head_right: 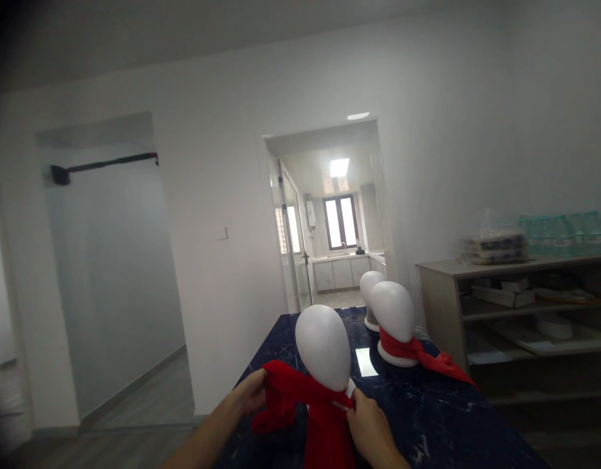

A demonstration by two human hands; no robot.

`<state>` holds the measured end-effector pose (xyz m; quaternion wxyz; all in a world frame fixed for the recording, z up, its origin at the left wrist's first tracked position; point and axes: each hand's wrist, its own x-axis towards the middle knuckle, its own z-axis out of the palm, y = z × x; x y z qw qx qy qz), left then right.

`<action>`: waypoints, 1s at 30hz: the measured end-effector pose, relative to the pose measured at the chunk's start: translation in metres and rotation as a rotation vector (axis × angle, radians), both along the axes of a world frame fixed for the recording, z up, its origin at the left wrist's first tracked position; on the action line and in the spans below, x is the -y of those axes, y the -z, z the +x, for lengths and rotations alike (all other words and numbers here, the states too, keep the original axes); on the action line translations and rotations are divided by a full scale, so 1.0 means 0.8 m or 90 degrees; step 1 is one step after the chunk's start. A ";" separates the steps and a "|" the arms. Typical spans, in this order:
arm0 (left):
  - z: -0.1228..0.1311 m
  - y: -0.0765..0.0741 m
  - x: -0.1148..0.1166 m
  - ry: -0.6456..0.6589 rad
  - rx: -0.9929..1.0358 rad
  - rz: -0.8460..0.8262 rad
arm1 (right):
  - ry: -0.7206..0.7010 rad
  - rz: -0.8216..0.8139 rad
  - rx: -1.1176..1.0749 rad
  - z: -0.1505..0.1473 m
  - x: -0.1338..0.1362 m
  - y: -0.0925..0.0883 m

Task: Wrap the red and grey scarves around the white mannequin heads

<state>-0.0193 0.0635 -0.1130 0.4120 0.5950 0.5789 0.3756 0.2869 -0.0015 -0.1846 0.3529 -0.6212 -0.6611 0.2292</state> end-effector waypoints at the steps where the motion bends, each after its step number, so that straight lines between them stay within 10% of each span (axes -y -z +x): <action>1: 0.003 0.003 0.001 0.002 0.002 -0.015 | -0.001 -0.001 -0.001 0.000 0.001 -0.001; 18: -0.090 -0.100 -0.007 -0.014 -0.344 0.131 | -0.009 0.020 0.100 -0.001 -0.003 0.005; 30: -0.040 -0.068 0.017 -0.065 -0.048 -0.013 | -0.020 0.038 0.115 -0.008 -0.007 0.009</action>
